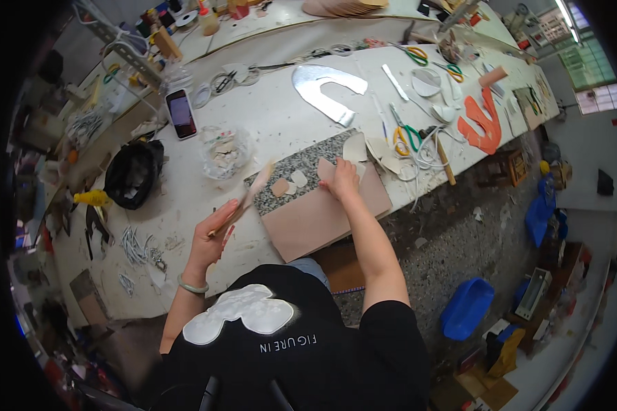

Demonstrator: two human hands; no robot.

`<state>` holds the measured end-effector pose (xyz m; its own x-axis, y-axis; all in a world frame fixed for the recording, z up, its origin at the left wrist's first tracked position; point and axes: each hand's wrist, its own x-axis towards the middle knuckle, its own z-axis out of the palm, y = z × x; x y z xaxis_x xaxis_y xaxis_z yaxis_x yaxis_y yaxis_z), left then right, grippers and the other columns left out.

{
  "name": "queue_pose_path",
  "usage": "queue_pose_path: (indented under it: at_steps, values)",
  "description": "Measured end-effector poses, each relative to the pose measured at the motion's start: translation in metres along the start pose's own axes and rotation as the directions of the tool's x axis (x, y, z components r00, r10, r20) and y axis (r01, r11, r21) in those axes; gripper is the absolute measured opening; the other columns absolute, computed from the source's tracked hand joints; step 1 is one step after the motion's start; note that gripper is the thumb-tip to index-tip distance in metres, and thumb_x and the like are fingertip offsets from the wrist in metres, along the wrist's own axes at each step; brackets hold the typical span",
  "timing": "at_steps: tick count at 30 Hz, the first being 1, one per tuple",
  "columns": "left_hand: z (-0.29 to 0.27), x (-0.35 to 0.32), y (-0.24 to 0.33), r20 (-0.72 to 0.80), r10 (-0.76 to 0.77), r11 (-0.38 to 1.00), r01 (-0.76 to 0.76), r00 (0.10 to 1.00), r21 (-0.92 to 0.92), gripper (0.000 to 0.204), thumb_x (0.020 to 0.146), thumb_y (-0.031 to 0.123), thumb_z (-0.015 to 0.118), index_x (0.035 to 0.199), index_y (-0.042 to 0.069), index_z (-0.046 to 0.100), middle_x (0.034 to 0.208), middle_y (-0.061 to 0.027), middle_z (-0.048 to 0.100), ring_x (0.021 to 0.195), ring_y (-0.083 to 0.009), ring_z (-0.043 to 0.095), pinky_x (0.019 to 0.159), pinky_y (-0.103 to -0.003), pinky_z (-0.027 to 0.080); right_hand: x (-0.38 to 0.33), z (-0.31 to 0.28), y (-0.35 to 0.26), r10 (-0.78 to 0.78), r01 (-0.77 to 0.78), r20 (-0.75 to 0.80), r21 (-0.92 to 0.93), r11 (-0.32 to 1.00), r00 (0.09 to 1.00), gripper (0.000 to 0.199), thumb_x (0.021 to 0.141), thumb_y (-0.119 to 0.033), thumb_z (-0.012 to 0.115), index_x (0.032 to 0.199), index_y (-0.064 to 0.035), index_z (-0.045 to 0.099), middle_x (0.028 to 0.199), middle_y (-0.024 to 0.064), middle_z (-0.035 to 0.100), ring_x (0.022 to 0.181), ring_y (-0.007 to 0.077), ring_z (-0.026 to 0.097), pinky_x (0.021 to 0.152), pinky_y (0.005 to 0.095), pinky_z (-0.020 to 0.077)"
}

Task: The person organizes and handles various shoe components on a workbench, including white plastic clips, beige foam pieces, and a black shoe sole. They sort the clips, stack the foam pieces, and inspect the sole by turning it over and examining its interior. A coworker is visible in the background at a sewing machine.

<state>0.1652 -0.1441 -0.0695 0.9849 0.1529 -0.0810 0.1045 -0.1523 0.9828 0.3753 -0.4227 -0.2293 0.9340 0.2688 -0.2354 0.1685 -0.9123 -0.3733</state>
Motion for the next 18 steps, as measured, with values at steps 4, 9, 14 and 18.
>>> queue_pose_path:
  at_steps: [4, 9, 14, 18]
  values:
    - [-0.001, 0.003, 0.007, -0.018, 0.126, 0.97, -0.119, 0.992, 0.213, 0.036, 0.091, -0.005, 0.045, 0.124, 0.003, 0.056, 0.127, -0.0095, 0.057, 0.118, -0.0174, 0.052, 0.1, -0.028, 0.038, 0.001, 0.0, -0.015, 0.139, -0.138, 0.057, -0.022, 0.99, 0.989, 0.065, 0.058, -0.031, 0.086, 0.109, -0.003, 0.059, 0.11, 0.0155, 0.057, 0.106, 0.0308, 0.051, 0.091, 0.0409, 0.0426]
    - [0.004, 0.013, -0.012, -0.096, -0.424, 0.824, 0.34, 0.9, -0.452, 0.031, 0.093, 0.01, 0.053, 0.122, -0.002, 0.053, 0.115, -0.0091, 0.06, 0.103, -0.016, 0.057, 0.091, -0.029, 0.045, -0.001, -0.014, -0.013, 0.046, -0.074, 0.1, 0.289, 0.955, 0.994, 0.052, 0.062, -0.027, 0.085, 0.101, -0.0028, 0.062, 0.097, 0.0119, 0.064, 0.092, 0.0243, 0.06, 0.082, 0.0349, 0.0477]
    - [0.008, 0.034, -0.018, -0.029, -0.439, 0.701, 0.322, 0.898, -0.636, 0.038, 0.093, 0.015, 0.055, 0.124, -0.005, 0.047, 0.117, -0.0124, 0.058, 0.105, -0.0186, 0.057, 0.089, -0.03, 0.046, -0.041, -0.106, -0.083, -0.175, -0.189, 0.213, 0.971, 0.143, 0.961, 0.035, 0.08, -0.014, 0.073, 0.109, -0.0008, 0.057, 0.096, 0.0062, 0.066, 0.085, 0.0128, 0.062, 0.08, 0.0262, 0.0485]
    - [0.027, 0.054, -0.006, 0.159, -0.393, 0.633, 0.392, 0.906, -0.667, 0.042, 0.095, 0.019, 0.052, 0.129, -0.004, 0.043, 0.12, -0.0118, 0.056, 0.109, -0.0193, 0.055, 0.092, -0.032, 0.045, -0.067, -0.125, -0.132, -0.324, -0.181, 0.153, 0.982, -0.057, 0.934, 0.034, 0.084, -0.009, 0.068, 0.114, -0.0015, 0.054, 0.097, 0.0038, 0.063, 0.087, 0.0111, 0.06, 0.078, 0.0255, 0.049]
